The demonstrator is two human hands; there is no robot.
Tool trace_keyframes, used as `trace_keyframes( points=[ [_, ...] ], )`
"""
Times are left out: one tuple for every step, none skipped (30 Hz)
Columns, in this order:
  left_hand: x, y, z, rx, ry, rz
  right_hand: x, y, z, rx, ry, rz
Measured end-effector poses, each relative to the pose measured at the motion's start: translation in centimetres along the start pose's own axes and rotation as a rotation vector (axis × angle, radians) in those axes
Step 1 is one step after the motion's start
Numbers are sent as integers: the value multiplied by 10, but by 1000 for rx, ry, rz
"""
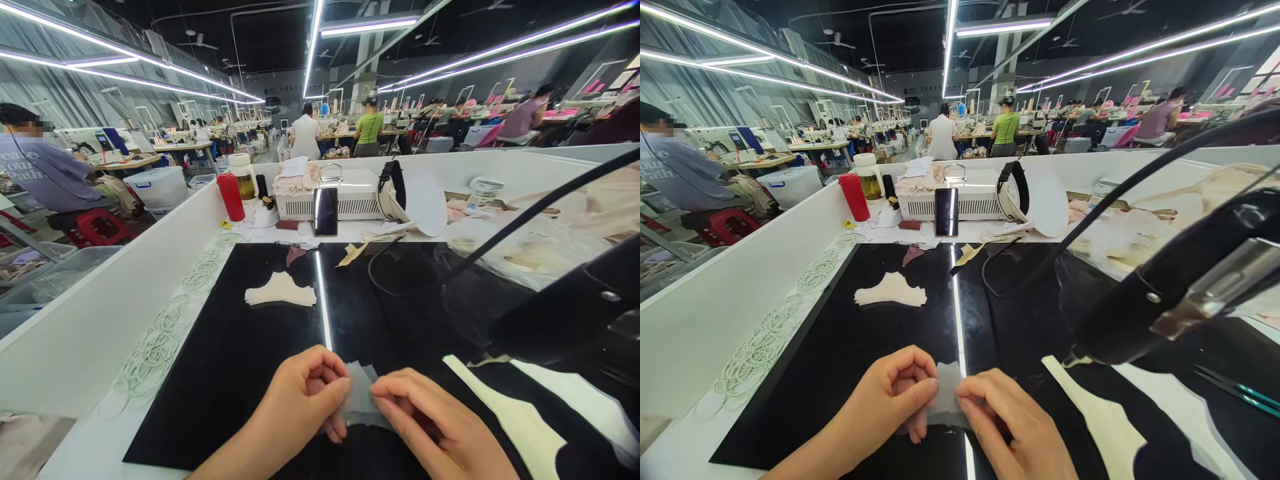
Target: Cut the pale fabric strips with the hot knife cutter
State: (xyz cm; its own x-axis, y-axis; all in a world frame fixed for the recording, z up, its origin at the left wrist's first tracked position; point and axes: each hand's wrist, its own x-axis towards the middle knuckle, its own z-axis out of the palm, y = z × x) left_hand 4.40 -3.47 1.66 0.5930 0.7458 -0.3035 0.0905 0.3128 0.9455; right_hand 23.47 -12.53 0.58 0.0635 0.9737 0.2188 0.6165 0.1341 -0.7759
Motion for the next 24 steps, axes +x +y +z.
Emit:
trace_keyframes(
  points=[
    [0, 0, 0, 8, 9, 5, 1, 3, -1, -20, 1, -21],
    [1, 0, 0, 20, 19, 9, 1, 5, -2, -39, 11, -36],
    [2, 0, 0, 42, 31, 11, 2, 7, -1, -54, 27, -48],
    [2, 0, 0, 81, 43, 10, 2, 9, -1, -68, 42, -59],
    [2, -1, 0, 145, 56, 11, 3, 11, 0, -81, 55, -68],
    [2, -2, -1, 233, 69, 21, 3, 12, 1, -95, 63, -77],
    [2, -3, -1, 342, 86, 47, 4, 13, 2, -110, 67, -87],
    [1, -4, -2, 463, 102, 89, 4, 15, 3, -124, 66, -98],
    [1, -5, -3, 588, 120, 142, 5, 15, 4, -139, 67, -110],
    [0, -6, -3, 705, 133, 203, 6, 15, 4, -155, 70, -120],
    [-1, -8, -4, 809, 145, 266, 6, 15, 5, -172, 74, -128],
    [-1, -10, -5, 900, 155, 326, 7, 15, 6, -191, 76, -137],
    [-2, -12, -5, 978, 163, 386, 7, 15, 6, -211, 72, -146],
    [-2, -14, -6, 1045, 170, 445, 7, 15, 7, -230, 68, -161],
    [-2, -16, -7, 1099, 177, 502, 7, 15, 8, -250, 66, -176],
    [-2, -17, -7, 1143, 182, 549, 7, 16, 9, -272, 63, -195],
    [-3, -18, -7, 1180, 185, 582, 7, 17, 10, -296, 66, -217],
    [-3, -19, -7, 1212, 186, 604, 6, 18, 11, -325, 70, -235],
    [-3, -19, -7, 1241, 186, 614, 5, 20, 12, -359, 70, -245],
    [-3, -20, -7, 1265, 188, 620, 3, 22, 13, -398, 67, -252],
    [-4, -20, -7, 1284, 189, 622, 2, 25, 14, -438, 60, -254],
    [-4, -20, -6, 1297, 188, 620, 0, 27, 15, -476, 55, -256],
    [-4, -20, -6, 1305, 187, 615, -1, 29, 15, -512, 50, -256],
    [-4, -20, -6, 1310, 184, 608, -2, 30, 16, -542, 44, -258]
  ],
)
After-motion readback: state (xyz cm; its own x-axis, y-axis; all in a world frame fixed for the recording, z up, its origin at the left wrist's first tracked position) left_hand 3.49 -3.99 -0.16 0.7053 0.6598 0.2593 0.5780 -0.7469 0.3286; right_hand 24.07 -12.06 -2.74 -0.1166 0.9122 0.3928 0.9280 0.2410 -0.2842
